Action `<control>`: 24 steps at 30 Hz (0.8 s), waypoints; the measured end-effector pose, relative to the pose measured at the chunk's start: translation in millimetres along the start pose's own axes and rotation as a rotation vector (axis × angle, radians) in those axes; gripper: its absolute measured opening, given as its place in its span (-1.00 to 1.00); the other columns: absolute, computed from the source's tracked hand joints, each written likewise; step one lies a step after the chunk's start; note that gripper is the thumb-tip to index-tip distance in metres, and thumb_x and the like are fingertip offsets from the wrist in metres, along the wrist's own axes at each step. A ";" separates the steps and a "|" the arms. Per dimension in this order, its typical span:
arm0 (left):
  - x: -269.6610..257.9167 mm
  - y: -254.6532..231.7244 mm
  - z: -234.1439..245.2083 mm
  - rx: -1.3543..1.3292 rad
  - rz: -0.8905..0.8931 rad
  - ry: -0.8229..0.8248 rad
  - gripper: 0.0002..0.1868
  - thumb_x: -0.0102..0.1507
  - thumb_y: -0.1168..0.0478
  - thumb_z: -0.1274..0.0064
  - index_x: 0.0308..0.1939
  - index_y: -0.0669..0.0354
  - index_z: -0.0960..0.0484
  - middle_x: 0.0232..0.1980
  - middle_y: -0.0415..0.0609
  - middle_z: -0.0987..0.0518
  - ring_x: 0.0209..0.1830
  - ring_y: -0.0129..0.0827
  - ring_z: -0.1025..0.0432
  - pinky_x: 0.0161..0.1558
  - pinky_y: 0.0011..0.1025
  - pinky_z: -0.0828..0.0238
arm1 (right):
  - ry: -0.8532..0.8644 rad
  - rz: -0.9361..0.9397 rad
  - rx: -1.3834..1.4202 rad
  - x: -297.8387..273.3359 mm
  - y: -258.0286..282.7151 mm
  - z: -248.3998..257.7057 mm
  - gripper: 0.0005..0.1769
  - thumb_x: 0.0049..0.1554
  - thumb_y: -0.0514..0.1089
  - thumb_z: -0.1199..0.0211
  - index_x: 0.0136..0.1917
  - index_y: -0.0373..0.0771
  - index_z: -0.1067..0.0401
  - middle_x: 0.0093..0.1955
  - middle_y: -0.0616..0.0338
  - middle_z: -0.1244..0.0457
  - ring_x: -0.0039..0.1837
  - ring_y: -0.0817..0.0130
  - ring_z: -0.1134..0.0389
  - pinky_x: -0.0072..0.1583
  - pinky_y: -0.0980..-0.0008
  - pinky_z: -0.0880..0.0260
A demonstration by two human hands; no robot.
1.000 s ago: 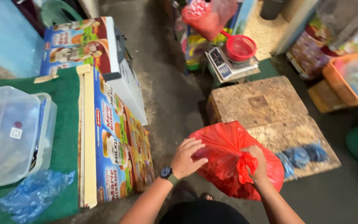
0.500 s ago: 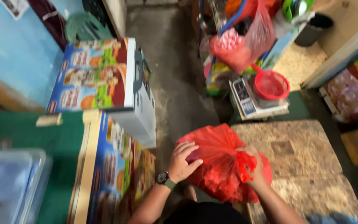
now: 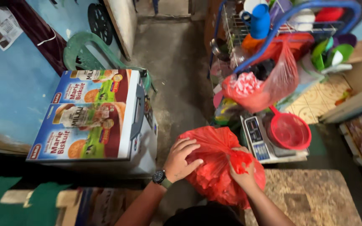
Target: The person transfers trash from a yellow bag into a red bag, ties the red bag, and carries it outside to place it into a larger black trash bag. The person then returns inside and picks up another red trash bag.
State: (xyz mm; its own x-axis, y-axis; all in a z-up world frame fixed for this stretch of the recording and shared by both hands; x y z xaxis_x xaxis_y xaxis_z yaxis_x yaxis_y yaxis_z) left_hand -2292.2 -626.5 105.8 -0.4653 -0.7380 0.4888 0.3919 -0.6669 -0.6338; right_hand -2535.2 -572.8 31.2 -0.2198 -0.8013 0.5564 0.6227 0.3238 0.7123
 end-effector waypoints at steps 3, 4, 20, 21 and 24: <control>36.1 38.2 -2.7 0.009 0.031 -0.027 -0.47 0.11 0.07 -0.37 0.11 0.18 -0.65 0.24 0.10 -0.59 0.33 0.03 -0.37 0.36 -0.09 -0.26 | 0.032 -0.051 0.122 45.1 -45.8 -34.9 -0.76 0.02 -0.34 -0.33 -0.02 -0.31 -0.39 -0.06 0.00 -0.31 0.01 0.11 -0.38 0.06 0.27 -0.37; 50.0 50.1 -3.9 0.021 0.036 -0.053 -0.47 0.09 0.08 -0.37 0.10 0.18 -0.65 0.22 0.10 -0.59 0.31 0.03 -0.39 0.35 -0.09 -0.28 | 0.050 -0.040 0.157 61.5 -59.0 -46.5 -0.76 0.03 -0.35 -0.33 -0.02 -0.31 -0.39 -0.06 0.01 -0.31 0.01 0.12 -0.37 0.07 0.27 -0.37; 204.7 192.8 2.1 0.152 0.235 -0.234 -0.51 0.04 0.19 -0.36 0.03 0.22 -0.65 0.19 0.17 -0.60 0.26 0.10 -0.44 0.28 -0.06 -0.34 | 0.056 -0.459 0.490 275.9 -222.4 -220.5 -0.81 0.15 -0.30 -0.40 -0.01 -0.29 -0.42 -0.14 0.23 -0.28 -0.11 0.43 -0.27 -0.03 0.39 -0.32; 217.5 205.2 4.8 0.147 0.232 -0.233 -0.52 0.04 0.18 -0.36 0.02 0.22 -0.65 0.20 0.16 -0.60 0.26 0.08 -0.44 0.28 -0.07 -0.35 | 0.022 -0.512 0.578 287.8 -230.4 -235.8 -0.80 0.14 -0.31 -0.39 0.00 -0.27 -0.40 -0.12 0.27 -0.28 -0.10 0.48 -0.28 -0.01 0.42 -0.32; 252.3 245.1 15.2 0.158 0.212 -0.243 -0.49 0.03 0.20 -0.35 0.05 0.24 -0.65 0.20 0.19 -0.59 0.28 0.11 -0.40 0.27 -0.07 -0.33 | -0.025 -0.554 0.720 320.3 -249.7 -280.5 -0.77 0.12 -0.33 -0.38 -0.02 -0.23 -0.36 -0.13 0.34 -0.26 -0.09 0.54 -0.26 0.00 0.47 -0.31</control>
State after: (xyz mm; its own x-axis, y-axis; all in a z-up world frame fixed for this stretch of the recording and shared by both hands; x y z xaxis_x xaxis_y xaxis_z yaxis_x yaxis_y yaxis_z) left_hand -2301.5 -977.7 82.9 -0.1658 -0.8518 0.4970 0.5858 -0.4905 -0.6452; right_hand -2550.4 -1051.4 -88.3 -0.3700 -0.9273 0.0575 -0.1950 0.1380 0.9710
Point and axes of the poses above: each hand's wrist, its own x-axis towards the middle knuckle, its own z-axis out of the back of the hand, y = z × x, the point moved 9 cm from there along x, towards the middle knuckle
